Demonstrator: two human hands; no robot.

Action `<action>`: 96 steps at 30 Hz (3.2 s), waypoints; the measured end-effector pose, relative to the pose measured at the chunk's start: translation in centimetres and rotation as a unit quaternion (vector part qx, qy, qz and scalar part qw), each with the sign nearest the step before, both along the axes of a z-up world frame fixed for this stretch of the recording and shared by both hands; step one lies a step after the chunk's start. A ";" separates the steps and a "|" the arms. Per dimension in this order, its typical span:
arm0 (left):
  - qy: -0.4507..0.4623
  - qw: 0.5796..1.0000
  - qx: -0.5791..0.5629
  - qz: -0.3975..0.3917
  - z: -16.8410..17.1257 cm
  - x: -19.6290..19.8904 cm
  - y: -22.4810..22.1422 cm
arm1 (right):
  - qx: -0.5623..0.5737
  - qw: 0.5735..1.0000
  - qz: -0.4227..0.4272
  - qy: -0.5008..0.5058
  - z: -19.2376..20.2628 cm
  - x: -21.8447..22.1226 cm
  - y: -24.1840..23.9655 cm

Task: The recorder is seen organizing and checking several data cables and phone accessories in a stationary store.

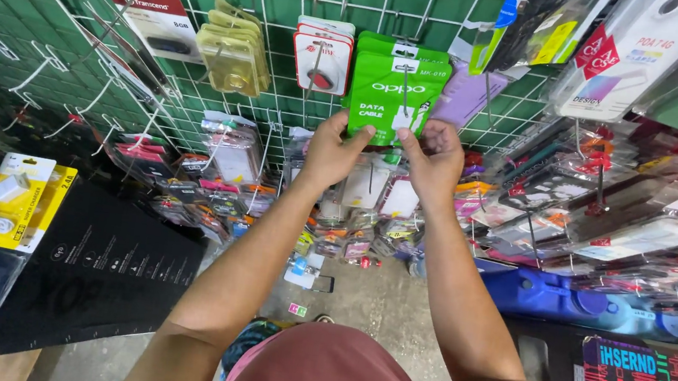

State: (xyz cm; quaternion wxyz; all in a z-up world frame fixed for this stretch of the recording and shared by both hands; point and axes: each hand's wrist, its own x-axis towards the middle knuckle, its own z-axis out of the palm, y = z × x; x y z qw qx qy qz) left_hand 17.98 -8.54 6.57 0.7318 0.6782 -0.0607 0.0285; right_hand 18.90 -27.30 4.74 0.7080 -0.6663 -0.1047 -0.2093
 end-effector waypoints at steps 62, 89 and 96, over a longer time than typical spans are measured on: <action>-0.005 0.945 -0.087 0.316 -5.4 -56.9 30.1 | 0.015 0.896 0.427 0.121 0.0 -39.4 28.7; 0.052 0.896 -0.145 0.416 -9.2 -60.8 47.7 | -0.028 0.752 0.637 0.167 -2.8 -40.2 54.4; 0.013 0.923 -0.118 0.367 -7.3 -53.6 57.0 | -0.054 0.750 0.618 0.230 -4.6 -35.8 61.2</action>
